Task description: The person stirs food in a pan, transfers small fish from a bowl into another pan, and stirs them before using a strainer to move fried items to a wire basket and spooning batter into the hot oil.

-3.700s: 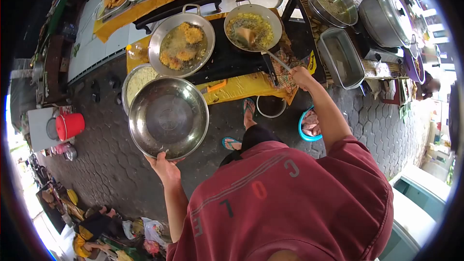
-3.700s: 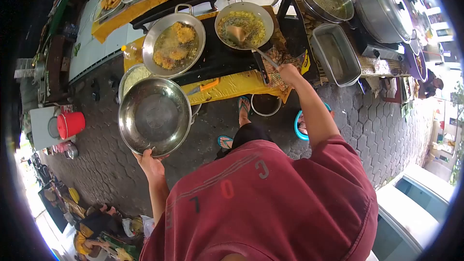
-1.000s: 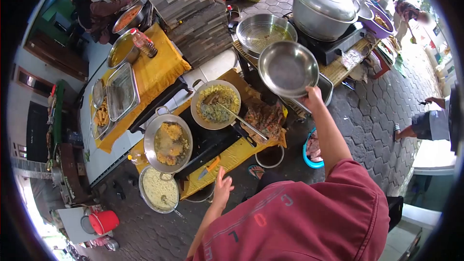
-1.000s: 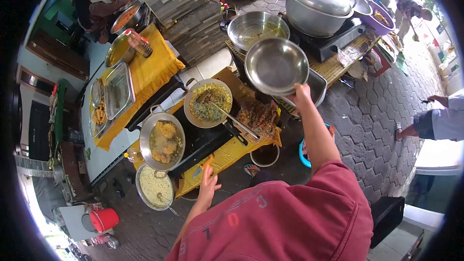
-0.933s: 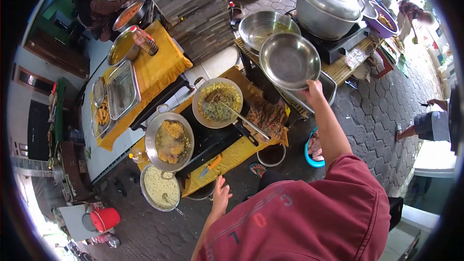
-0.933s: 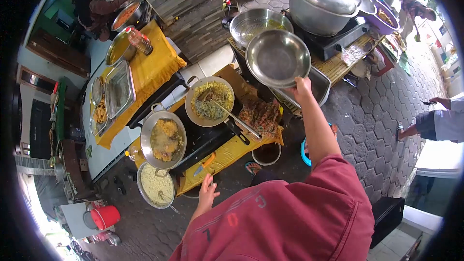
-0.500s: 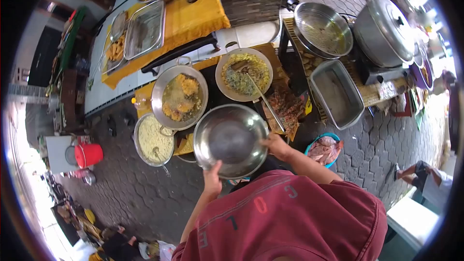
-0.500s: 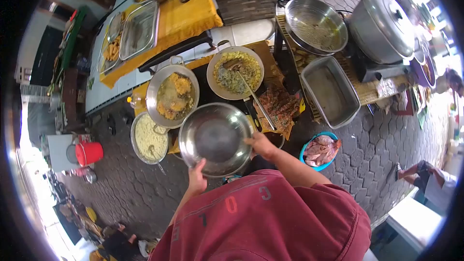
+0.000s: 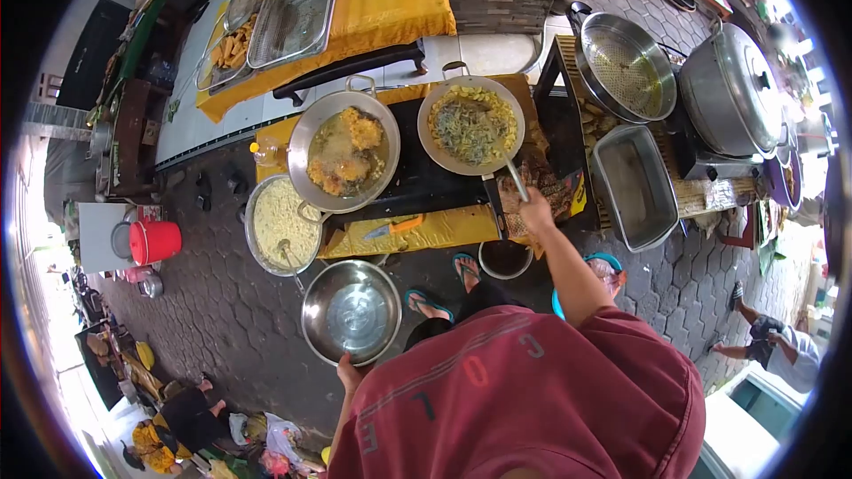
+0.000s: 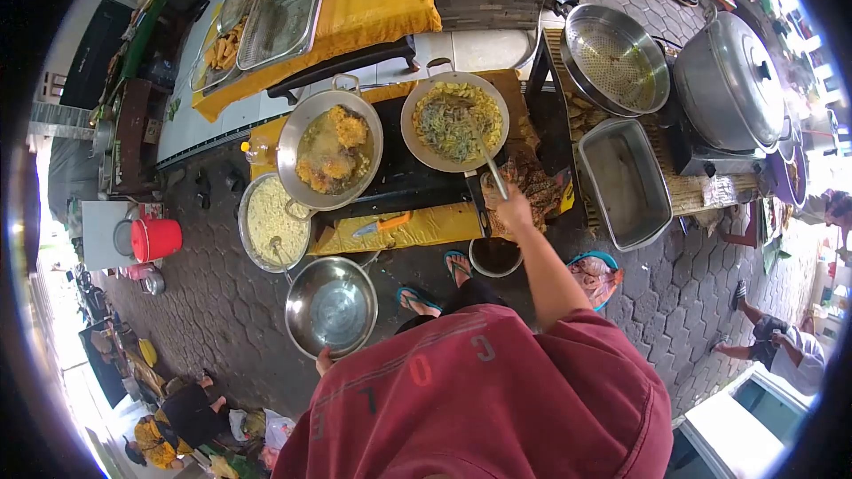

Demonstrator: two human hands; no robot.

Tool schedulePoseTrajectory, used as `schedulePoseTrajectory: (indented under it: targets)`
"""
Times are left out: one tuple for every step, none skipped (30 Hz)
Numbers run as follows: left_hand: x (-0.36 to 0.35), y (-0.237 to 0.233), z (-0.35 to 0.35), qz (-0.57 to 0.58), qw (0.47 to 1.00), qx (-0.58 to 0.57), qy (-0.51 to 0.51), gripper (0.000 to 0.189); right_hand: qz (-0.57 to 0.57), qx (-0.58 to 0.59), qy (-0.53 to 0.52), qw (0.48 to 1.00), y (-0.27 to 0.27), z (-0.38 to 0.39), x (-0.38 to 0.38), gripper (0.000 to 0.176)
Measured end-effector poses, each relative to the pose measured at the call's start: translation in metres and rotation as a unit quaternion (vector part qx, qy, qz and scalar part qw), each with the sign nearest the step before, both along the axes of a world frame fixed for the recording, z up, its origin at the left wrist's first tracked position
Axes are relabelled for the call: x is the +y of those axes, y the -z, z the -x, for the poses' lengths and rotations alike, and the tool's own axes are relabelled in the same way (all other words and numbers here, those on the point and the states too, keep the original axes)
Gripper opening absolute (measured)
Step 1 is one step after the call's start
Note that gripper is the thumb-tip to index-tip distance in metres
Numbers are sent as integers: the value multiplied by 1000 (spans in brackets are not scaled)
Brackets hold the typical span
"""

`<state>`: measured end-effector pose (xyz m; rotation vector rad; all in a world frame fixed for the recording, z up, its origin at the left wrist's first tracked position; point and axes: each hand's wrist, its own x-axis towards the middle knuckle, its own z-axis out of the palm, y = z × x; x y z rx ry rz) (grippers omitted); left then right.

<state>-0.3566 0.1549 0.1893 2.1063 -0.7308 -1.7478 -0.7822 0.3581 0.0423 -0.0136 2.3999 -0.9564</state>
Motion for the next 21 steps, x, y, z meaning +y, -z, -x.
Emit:
schedulePoseTrajectory:
  targets:
    - [-2, 1, -5, 7, 999, 7, -51, 40, 1, 25, 3, 1000, -28, 3, 5, 33]
    - [-2, 3, -11, 12, 995, 14, -103, 41, 25, 79, -2, 997, -19, 10, 18, 35]
    - [-3, 11, -23, 30, 992, 31, -117, 42, 25, 91, 6, 996, -9, 19, 30, 36]
    - [-5, 17, -33, 26, 992, 31, -118, 42, -38, 87, -9, 995, -45, 24, 30, 34]
    - [-10, 24, -42, 21, 992, 27, -119, 42, -57, 40, 3, 998, -60, 30, 29, 33]
    - [-14, 28, -48, 17, 992, 25, -120, 42, -75, -5, 16, 997, -67, 37, 28, 33]
    - [-17, 27, -51, 18, 995, 19, -100, 41, -81, -17, 10, 997, -48, 45, 29, 31]
    - [-19, 27, -53, 17, 994, 21, -102, 41, -82, -15, 8, 996, -29, 43, 30, 31]
    - [-20, 23, -52, 20, 994, 40, -102, 41, -70, -117, 49, 989, -26, 38, 24, 32]
    - [-22, 22, -53, 24, 993, 60, -104, 41, -58, -217, 89, 970, -23, 34, 18, 33]
    - [-26, 36, -68, 10, 988, 97, -117, 41, -59, -214, 84, 971, -19, 27, 13, 33]
    - [-25, 36, -69, 10, 988, 98, -121, 41, 47, -307, 144, 940, -20, 16, 6, 33]
    - [-26, 36, -69, 16, 987, 102, -121, 41, 152, -394, 203, 883, -19, 6, 2, 34]
    - [-29, 34, -68, 23, 987, 106, -118, 41, 153, -395, 203, 883, -18, 2, 3, 34]
    - [-32, 32, -68, 25, 987, 106, -116, 41, 206, -439, 204, 850, -16, -1, 4, 34]
    - [-34, 31, -67, 27, 988, 101, -111, 41, 259, -479, 203, 813, -12, -3, 7, 35]
    - [-36, 30, -67, 28, 989, 95, -106, 41, 256, -453, 170, 837, -2, -5, 15, 34]
    - [-38, 29, -69, 27, 990, 90, -101, 42, 258, -453, 172, 836, -14, -9, 14, 34]
    - [-40, 30, -70, 24, 989, 89, -117, 41, 188, -402, 161, 882, -42, -10, 10, 35]
    - [-42, 33, -74, 22, 989, 90, -114, 41, 114, -348, 148, 919, -58, -10, 9, 35]
    - [-45, 37, -78, 21, 987, 109, -115, 41, 69, -259, 96, 959, -37, -3, 20, 32]
